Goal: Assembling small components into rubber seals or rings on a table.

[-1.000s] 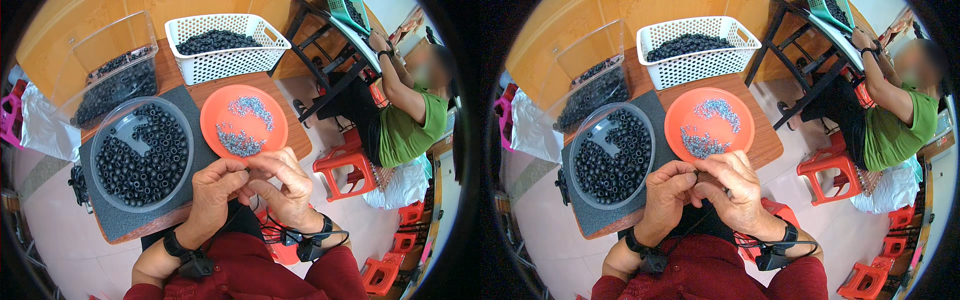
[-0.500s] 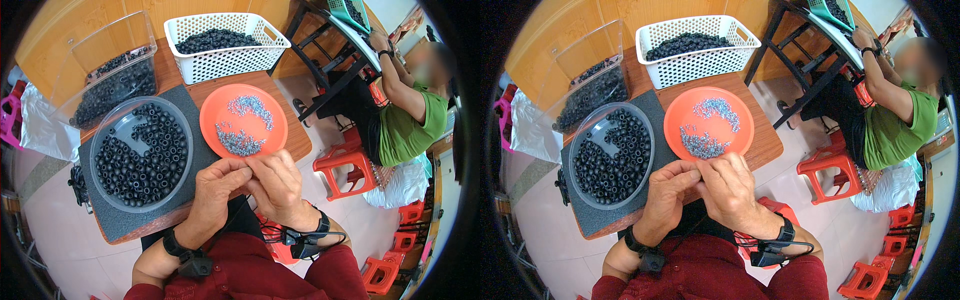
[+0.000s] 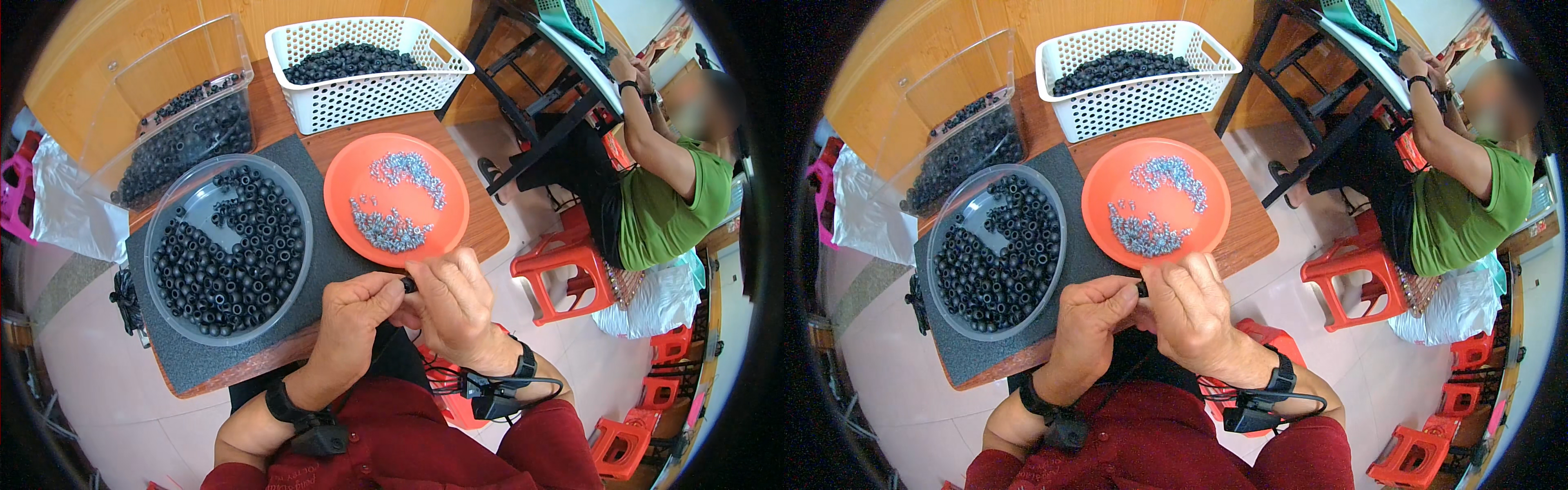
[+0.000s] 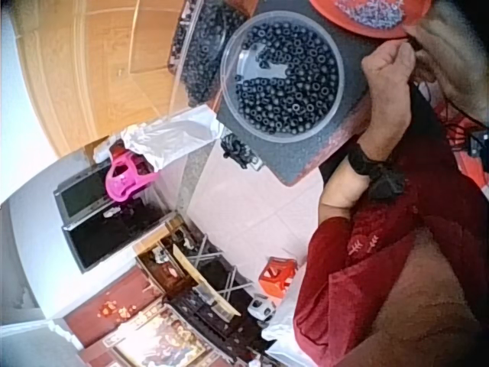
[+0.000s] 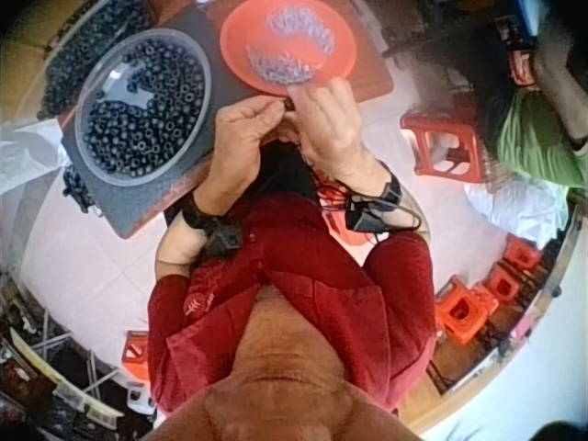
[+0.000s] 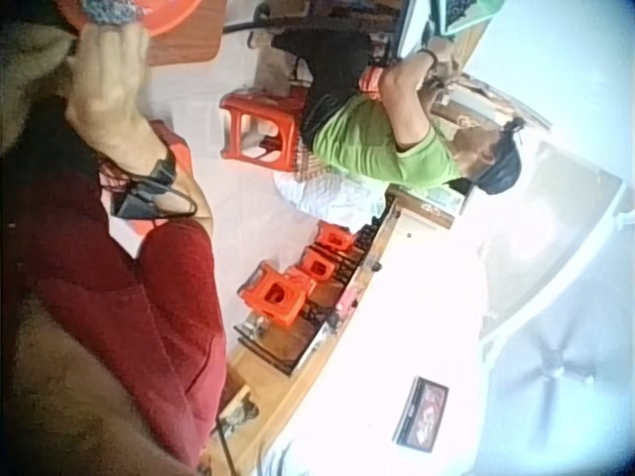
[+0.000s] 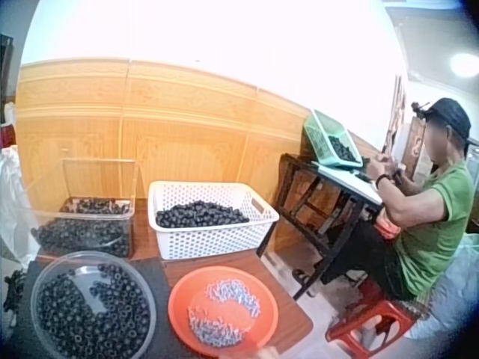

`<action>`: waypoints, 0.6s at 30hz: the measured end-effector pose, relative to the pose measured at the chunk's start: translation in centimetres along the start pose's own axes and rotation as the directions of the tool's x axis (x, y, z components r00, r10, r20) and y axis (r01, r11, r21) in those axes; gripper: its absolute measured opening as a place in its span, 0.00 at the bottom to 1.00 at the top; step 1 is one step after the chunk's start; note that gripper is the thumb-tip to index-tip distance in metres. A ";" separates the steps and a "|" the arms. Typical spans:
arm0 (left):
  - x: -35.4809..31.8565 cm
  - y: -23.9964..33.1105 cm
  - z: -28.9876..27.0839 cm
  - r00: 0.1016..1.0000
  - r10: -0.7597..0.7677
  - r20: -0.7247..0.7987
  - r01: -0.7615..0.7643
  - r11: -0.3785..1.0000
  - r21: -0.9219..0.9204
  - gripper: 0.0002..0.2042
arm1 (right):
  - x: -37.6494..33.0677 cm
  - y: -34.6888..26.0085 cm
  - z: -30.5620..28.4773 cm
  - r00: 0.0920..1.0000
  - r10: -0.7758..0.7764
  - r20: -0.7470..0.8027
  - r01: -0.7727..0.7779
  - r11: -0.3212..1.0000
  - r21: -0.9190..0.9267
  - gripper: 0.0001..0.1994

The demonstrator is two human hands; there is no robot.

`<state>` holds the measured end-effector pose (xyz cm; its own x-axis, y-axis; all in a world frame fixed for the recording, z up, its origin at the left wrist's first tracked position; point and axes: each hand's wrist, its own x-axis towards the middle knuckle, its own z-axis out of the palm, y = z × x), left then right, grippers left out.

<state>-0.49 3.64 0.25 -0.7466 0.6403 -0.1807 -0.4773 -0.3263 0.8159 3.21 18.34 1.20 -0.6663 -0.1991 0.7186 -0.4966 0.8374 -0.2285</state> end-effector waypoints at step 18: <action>-0.4 -0.6 0.0 0.996 0.081 -0.046 -0.072 0.982 0.172 0.13 | -0.6 0.1 0.6 0.997 -0.076 -0.004 0.076 0.997 0.021 0.24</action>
<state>0.04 3.59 -0.17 -0.8036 0.5787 -0.1388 -0.3351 -0.2473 0.9092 3.23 18.25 0.39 -0.6245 -0.2599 0.7366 -0.5573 0.8090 -0.1870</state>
